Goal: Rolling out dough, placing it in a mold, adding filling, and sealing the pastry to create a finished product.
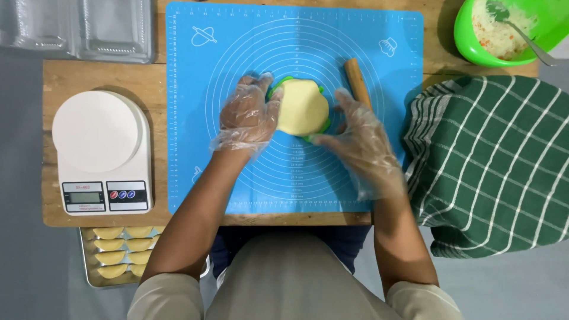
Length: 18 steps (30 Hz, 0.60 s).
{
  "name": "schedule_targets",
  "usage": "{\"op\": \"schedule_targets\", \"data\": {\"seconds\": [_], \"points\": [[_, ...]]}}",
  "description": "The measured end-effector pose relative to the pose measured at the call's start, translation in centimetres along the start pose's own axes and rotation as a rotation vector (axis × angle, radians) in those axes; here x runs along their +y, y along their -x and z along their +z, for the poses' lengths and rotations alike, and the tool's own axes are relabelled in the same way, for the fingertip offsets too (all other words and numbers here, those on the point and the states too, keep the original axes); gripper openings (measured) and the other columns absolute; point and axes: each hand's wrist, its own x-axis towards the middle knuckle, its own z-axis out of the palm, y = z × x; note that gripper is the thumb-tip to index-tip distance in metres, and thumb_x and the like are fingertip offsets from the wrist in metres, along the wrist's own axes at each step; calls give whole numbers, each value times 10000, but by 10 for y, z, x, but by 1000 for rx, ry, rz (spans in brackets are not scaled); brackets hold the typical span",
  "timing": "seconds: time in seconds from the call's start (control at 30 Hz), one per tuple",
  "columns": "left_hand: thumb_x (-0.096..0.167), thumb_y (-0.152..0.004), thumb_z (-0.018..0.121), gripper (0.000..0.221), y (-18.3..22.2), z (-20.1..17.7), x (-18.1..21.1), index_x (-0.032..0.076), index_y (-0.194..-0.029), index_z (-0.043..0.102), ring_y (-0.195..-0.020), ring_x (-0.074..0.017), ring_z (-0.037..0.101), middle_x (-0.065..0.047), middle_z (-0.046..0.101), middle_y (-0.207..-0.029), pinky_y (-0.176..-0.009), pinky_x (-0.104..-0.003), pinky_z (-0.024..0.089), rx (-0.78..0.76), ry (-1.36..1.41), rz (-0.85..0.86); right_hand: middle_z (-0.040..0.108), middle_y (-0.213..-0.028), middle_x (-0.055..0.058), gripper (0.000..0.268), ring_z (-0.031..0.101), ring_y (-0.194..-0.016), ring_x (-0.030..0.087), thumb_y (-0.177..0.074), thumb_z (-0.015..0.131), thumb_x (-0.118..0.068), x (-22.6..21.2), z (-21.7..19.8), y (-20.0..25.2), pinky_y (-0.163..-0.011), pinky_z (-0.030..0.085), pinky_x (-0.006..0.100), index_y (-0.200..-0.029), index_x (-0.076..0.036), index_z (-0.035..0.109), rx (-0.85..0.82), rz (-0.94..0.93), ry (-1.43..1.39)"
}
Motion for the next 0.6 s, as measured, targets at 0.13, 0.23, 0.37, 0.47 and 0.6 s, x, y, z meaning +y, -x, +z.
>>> {"op": "schedule_targets", "data": {"seconds": [0.13, 0.23, 0.37, 0.47, 0.6], "points": [[405, -921, 621, 409, -7, 21, -8, 221, -1270, 726, -1063, -298, 716, -65, 694, -1111, -916, -425, 588, 127, -170, 104, 688, -1195, 123, 978, 719, -1028, 283, -707, 904, -418, 10, 20, -7, -888, 608, 485, -1542, -135, 482, -18, 117, -23], [435, -935, 612, 391, -11, 10, -4, 240, -1251, 734, -1014, -299, 732, -55, 712, -1073, -894, -431, 598, 68, -150, 60, 694, -1120, 104, 958, 709, -1066, 302, -720, 896, -379, 5, 23, -11, -971, 580, 516, -1550, -161, 471, -28, 174, 1], [596, -890, 581, 398, -32, -1, 2, 446, -1238, 703, -1063, -348, 716, -51, 752, -1065, -945, -472, 576, -296, 27, -412, 684, -1124, 65, 954, 732, -1010, 253, -686, 919, -266, 9, 32, -10, -941, 608, 474, -1539, -203, 496, 0, 167, -38], [635, -928, 504, 468, -35, -4, -2, 348, -1230, 717, -1094, -382, 705, -89, 752, -1087, -933, -516, 560, -343, 52, -275, 673, -1024, 63, 935, 739, -966, 241, -695, 926, -275, 5, 28, -4, -882, 629, 445, -1530, -191, 514, 22, 145, -51], [655, -925, 486, 511, -24, -42, 24, 314, -1227, 717, -1111, -357, 703, -68, 755, -1089, -937, -524, 546, -375, 47, -276, 667, -956, 52, 928, 741, -938, 228, -699, 929, -287, 17, 34, -8, -870, 638, 430, -1527, -204, 520, 30, 149, -98]]}}
